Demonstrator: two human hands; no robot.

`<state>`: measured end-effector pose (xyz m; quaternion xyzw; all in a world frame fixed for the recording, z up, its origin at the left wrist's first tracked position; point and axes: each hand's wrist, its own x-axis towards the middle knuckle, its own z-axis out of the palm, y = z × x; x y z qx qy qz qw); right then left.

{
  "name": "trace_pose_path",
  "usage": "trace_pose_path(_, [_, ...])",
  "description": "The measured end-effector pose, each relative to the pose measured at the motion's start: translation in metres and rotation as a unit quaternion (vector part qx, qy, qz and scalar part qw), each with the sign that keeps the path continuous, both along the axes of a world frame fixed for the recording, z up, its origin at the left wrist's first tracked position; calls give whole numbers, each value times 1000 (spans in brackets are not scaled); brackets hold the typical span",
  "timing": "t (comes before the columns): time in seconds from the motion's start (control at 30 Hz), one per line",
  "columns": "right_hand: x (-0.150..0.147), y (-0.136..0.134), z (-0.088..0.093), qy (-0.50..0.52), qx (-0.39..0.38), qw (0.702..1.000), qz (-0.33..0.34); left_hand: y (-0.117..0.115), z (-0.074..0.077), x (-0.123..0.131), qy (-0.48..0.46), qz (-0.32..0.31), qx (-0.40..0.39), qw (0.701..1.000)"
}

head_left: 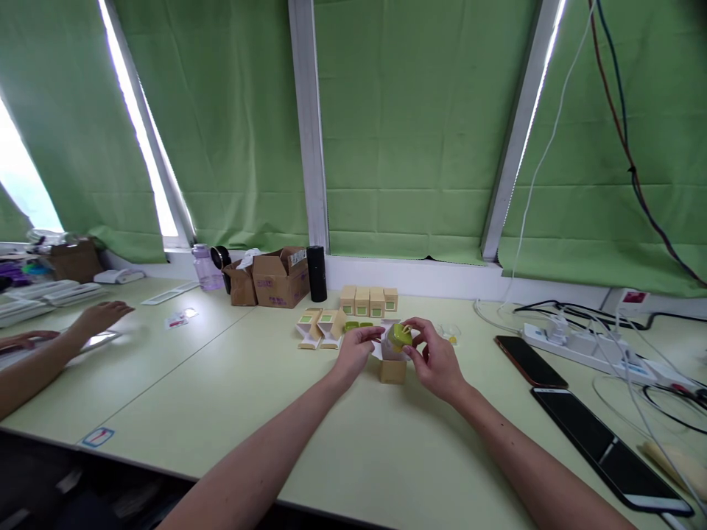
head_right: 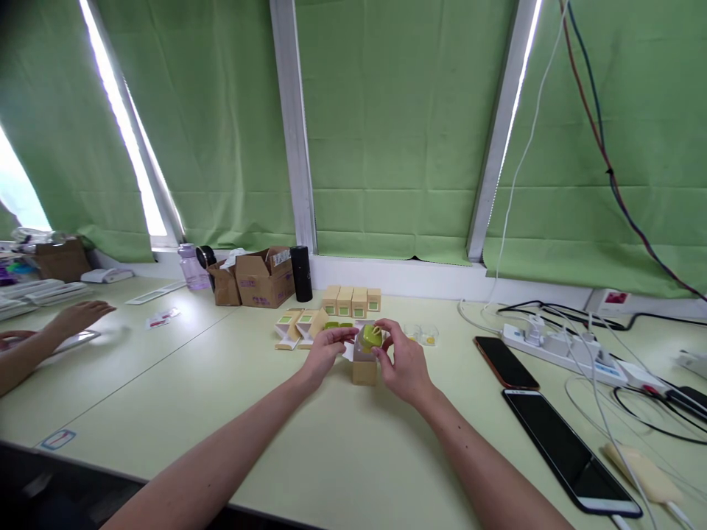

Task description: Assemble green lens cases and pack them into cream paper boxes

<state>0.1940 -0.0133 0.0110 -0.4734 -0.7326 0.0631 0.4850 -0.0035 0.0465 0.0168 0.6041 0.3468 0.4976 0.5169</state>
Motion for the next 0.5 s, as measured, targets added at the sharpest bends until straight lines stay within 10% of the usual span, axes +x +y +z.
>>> trace_pose_path(0.5, [-4,-5,-1,-71,-5,997,-12,-1,-4,0,-1,9,-6,1000])
